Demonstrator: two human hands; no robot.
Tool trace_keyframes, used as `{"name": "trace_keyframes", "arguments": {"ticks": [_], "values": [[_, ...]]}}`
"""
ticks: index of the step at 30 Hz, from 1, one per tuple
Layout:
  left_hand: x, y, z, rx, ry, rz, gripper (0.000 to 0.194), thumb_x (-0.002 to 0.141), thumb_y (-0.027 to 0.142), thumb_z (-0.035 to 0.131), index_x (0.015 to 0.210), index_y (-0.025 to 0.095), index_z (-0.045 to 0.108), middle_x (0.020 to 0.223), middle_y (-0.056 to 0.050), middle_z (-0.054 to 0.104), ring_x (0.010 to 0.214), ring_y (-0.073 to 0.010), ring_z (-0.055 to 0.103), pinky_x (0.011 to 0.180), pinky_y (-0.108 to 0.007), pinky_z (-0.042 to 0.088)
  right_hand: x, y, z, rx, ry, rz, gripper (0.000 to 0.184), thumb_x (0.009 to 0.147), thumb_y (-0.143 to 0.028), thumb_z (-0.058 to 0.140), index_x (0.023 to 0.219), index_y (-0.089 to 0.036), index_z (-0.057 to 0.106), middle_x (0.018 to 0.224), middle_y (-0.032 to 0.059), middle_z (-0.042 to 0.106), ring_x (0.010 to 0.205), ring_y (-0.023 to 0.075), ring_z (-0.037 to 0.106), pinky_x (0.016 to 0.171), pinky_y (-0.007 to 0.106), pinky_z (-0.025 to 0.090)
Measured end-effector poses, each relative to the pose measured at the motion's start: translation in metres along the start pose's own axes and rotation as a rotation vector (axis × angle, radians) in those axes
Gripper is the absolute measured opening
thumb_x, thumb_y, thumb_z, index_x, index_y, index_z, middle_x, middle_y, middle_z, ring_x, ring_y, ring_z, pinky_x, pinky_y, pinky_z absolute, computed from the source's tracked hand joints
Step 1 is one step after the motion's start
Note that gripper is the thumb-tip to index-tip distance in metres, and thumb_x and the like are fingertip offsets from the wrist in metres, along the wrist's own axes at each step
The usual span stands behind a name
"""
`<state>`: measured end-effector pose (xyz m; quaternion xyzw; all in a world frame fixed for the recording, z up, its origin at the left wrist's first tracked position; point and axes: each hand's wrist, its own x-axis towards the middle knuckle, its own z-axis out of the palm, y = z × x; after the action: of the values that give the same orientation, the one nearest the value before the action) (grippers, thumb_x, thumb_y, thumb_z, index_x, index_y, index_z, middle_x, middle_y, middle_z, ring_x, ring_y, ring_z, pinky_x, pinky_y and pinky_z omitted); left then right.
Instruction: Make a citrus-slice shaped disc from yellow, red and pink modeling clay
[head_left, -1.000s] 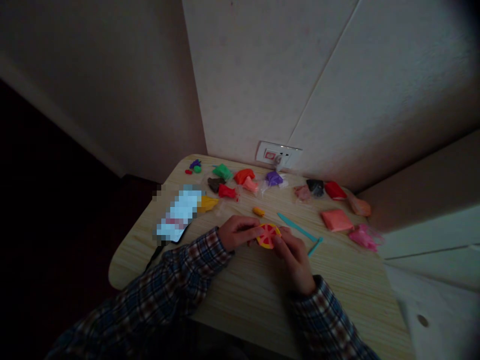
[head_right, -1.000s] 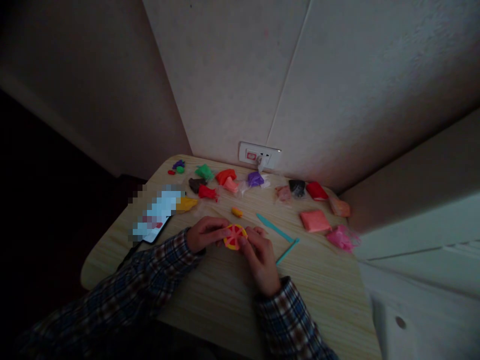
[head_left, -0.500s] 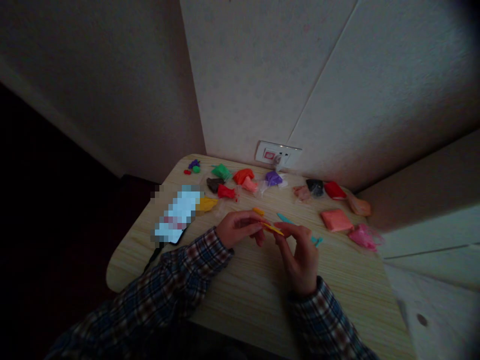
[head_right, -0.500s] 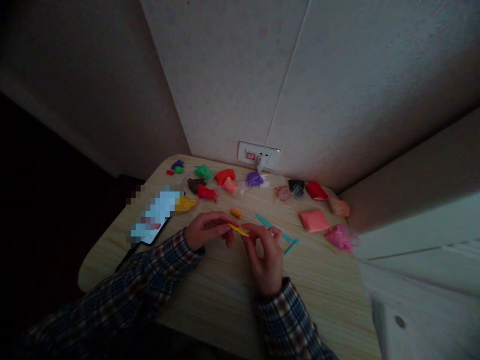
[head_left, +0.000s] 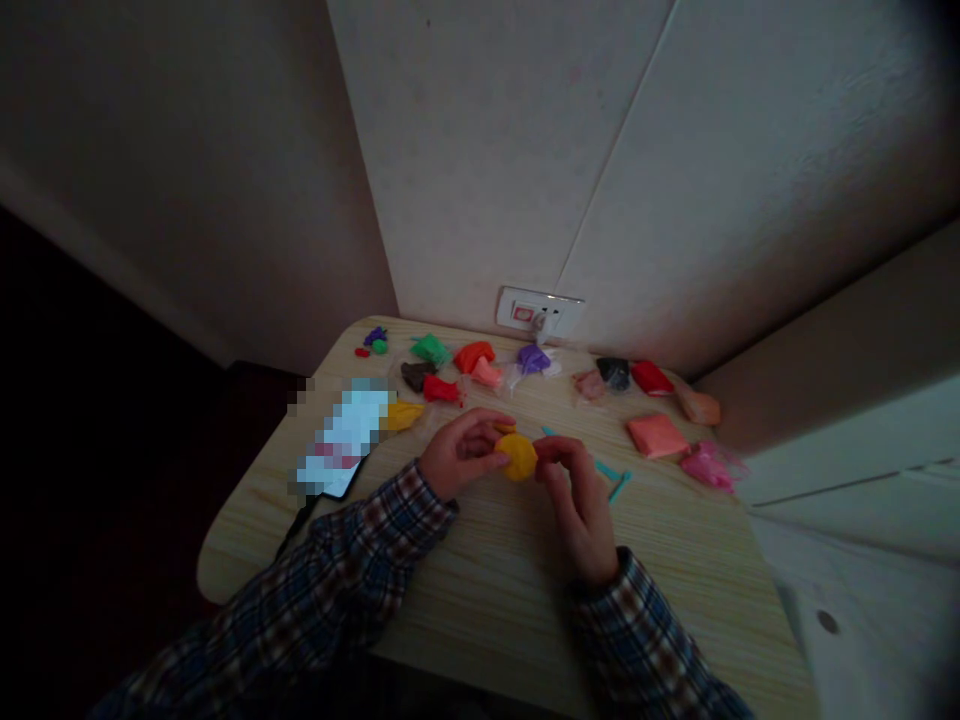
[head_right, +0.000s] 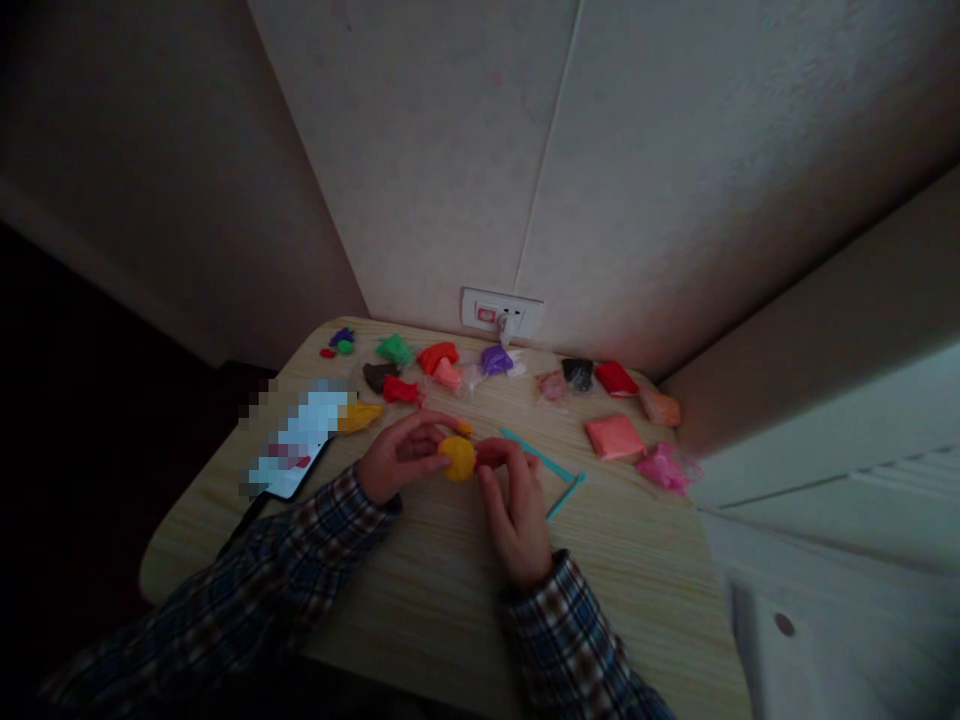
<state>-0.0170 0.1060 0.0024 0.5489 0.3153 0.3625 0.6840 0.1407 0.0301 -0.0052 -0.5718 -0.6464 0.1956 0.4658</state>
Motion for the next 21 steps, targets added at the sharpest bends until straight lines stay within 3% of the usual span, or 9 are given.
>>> {"name": "trace_keyframes", "arguments": {"ticks": [7, 11, 16, 21], "values": [[-0.003, -0.004, 0.002, 0.040, -0.015, -0.024, 0.043, 0.063, 0.031, 0.077, 0.098, 0.012, 0.061, 0.089, -0.006, 0.066, 0.081, -0.0146, 0.063, 0.077, -0.025, 0.050, 0.006, 0.001, 0.003, -0.006, -0.096, 0.020, 0.024, 0.087, -0.036, 0.048, 0.072, -0.020, 0.057, 0.066, -0.0008, 0.060, 0.066, 0.0151, 0.051, 0.067, 0.031, 0.037], [0.001, -0.010, 0.001, -0.014, -0.041, -0.093, 0.051, 0.055, 0.032, 0.082, 0.098, 0.013, 0.062, 0.088, -0.005, 0.067, 0.082, -0.0148, 0.063, 0.078, -0.026, 0.050, 0.008, 0.001, 0.004, -0.025, -0.113, -0.013, 0.026, 0.089, -0.036, 0.046, 0.071, -0.020, 0.056, 0.064, -0.0014, 0.059, 0.063, 0.0140, 0.050, 0.068, 0.032, 0.035], [0.006, -0.017, -0.002, -0.026, -0.050, -0.095, 0.047, 0.051, 0.040, 0.082, 0.082, 0.011, 0.064, 0.082, -0.004, 0.068, 0.077, -0.0155, 0.064, 0.077, -0.030, 0.050, 0.006, 0.001, 0.005, -0.058, -0.139, -0.086, 0.026, 0.090, -0.035, 0.044, 0.071, -0.020, 0.054, 0.063, -0.0018, 0.054, 0.061, 0.0138, 0.048, 0.069, 0.033, 0.035], [0.008, -0.017, -0.003, -0.009, -0.058, -0.097, 0.043, 0.049, 0.042, 0.083, 0.072, 0.011, 0.063, 0.070, -0.001, 0.067, 0.066, -0.0123, 0.061, 0.069, -0.025, 0.050, 0.006, 0.000, 0.007, -0.092, -0.142, -0.135, 0.026, 0.089, -0.033, 0.044, 0.067, -0.021, 0.052, 0.060, -0.0024, 0.050, 0.061, 0.0134, 0.046, 0.071, 0.035, 0.035]]}}
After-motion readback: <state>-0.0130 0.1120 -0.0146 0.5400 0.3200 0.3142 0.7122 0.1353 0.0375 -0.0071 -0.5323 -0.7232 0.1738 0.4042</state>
